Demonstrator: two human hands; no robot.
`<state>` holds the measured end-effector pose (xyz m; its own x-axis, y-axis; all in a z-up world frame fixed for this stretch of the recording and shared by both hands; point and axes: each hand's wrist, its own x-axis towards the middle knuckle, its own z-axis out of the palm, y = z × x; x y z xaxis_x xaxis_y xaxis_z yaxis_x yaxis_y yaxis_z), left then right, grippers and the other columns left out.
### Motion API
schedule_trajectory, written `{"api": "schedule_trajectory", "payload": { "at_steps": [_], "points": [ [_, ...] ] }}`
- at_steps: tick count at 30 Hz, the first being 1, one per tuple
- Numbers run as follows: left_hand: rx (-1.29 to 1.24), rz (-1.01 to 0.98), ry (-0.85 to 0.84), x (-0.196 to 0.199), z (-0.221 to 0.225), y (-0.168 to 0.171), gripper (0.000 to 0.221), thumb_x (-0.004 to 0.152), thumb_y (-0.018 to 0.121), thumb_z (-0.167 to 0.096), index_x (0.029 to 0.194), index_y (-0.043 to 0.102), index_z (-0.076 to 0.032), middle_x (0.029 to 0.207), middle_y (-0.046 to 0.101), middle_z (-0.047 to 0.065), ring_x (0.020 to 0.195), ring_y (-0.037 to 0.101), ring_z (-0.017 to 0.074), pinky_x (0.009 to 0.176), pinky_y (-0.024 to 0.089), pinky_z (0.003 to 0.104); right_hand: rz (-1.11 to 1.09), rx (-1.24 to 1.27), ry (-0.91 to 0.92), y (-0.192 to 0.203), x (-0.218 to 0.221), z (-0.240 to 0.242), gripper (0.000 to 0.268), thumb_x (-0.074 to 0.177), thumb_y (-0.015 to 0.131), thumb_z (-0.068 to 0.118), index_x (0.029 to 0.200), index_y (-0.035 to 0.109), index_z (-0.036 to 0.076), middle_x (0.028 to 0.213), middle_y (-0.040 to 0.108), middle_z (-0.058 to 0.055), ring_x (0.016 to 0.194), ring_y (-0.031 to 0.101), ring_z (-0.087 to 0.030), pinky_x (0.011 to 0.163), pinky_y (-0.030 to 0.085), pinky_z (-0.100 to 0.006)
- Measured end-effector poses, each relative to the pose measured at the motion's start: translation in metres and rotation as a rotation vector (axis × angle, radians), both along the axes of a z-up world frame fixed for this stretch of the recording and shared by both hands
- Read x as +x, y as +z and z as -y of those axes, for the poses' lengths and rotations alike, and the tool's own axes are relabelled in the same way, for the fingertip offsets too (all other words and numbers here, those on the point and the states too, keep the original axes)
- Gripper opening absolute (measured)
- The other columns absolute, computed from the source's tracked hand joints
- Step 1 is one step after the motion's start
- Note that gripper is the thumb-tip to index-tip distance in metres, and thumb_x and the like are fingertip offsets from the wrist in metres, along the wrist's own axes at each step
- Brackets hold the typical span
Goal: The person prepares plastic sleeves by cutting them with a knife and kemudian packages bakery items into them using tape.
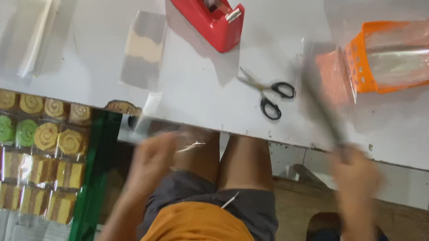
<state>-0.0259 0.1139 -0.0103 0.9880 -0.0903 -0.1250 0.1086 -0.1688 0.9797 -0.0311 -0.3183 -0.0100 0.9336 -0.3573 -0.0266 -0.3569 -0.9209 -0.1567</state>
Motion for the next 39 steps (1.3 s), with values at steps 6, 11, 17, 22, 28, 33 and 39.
{"api": "schedule_trajectory", "payload": {
  "at_steps": [6, 11, 17, 22, 28, 33, 39],
  "points": [
    [-0.21, 0.181, -0.607, 0.011, 0.078, 0.051, 0.035, 0.101, 0.059, -0.012, 0.068, 0.054, -0.003, 0.057, 0.057, 0.018, 0.047, 0.051, 0.0327, 0.049, 0.044, 0.04, 0.042, 1.31, 0.207, 0.032, -0.008, -0.067, 0.035, 0.082, 0.078, 0.038, 0.094, 0.083, 0.005, 0.065, 0.077, -0.009, 0.057, 0.07, -0.011, 0.05, 0.053, -0.025],
    [0.086, 0.163, -0.464, 0.04, 0.079, 0.064, 0.025, 0.091, 0.072, -0.026, 0.084, 0.069, -0.002, 0.07, 0.07, 0.018, 0.068, 0.066, 0.0383, 0.063, 0.053, 0.047, 0.096, 1.162, 0.231, 0.008, 0.063, -0.076, 0.022, 0.077, 0.083, 0.016, 0.097, 0.078, 0.008, 0.081, 0.074, -0.011, 0.08, 0.069, -0.019, 0.081, 0.056, -0.033],
    [0.645, 0.275, 0.226, 0.135, -0.051, 0.024, 0.02, 0.103, 0.068, -0.021, 0.105, 0.068, -0.001, 0.082, 0.065, 0.016, 0.082, 0.064, 0.0391, 0.074, 0.051, 0.051, 0.366, 0.451, 0.255, -0.014, 0.186, -0.003, 0.016, 0.103, 0.073, 0.027, 0.1, 0.072, 0.011, 0.077, 0.067, -0.009, 0.078, 0.07, -0.029, 0.07, 0.054, -0.043],
    [0.988, 0.147, 0.328, 0.182, -0.099, -0.023, 0.051, 0.081, 0.091, -0.05, 0.098, 0.072, -0.006, 0.1, 0.06, 0.008, 0.099, 0.062, 0.0329, 0.079, 0.057, 0.05, 0.265, -0.07, 0.233, -0.01, 0.188, -0.014, 0.026, 0.097, 0.078, 0.039, 0.105, 0.077, 0.014, 0.081, 0.073, -0.015, 0.086, 0.075, -0.041, 0.073, 0.057, -0.052],
    [0.803, 0.046, 0.318, 0.182, -0.096, -0.024, 0.014, 0.084, 0.074, -0.038, 0.085, 0.077, -0.024, 0.09, 0.074, -0.005, 0.092, 0.067, 0.0229, 0.073, 0.05, 0.043, 0.234, -0.016, 0.175, 0.038, 0.163, -0.03, 0.058, 0.087, 0.074, 0.027, 0.143, 0.061, 0.017, 0.117, 0.073, -0.016, 0.099, 0.067, -0.047, 0.071, 0.051, -0.06],
    [0.775, 0.537, 0.356, 0.173, -0.104, -0.044, 0.028, 0.107, 0.064, -0.015, 0.13, 0.075, -0.005, 0.119, 0.074, 0.016, 0.102, 0.06, 0.0379, 0.082, 0.05, 0.048, 0.248, 0.016, 0.176, 0.06, 0.131, -0.032, 0.065, 0.091, 0.073, 0.032, 0.15, 0.057, 0.011, 0.147, 0.061, -0.011, 0.122, 0.06, -0.039, 0.079, 0.051, -0.063],
    [0.594, 0.799, 0.607, 0.154, -0.087, -0.012, 0.031, 0.116, 0.041, -0.011, 0.116, 0.07, 0.0, 0.096, 0.073, 0.014, 0.085, 0.07, 0.0276, 0.074, 0.057, 0.038, 0.605, 0.076, 0.406, 0.063, 0.079, -0.014, 0.051, 0.095, 0.077, 0.002, 0.144, 0.065, -0.006, 0.134, 0.069, -0.028, 0.123, 0.064, -0.043, 0.105, 0.047, -0.049]
  ]
}}
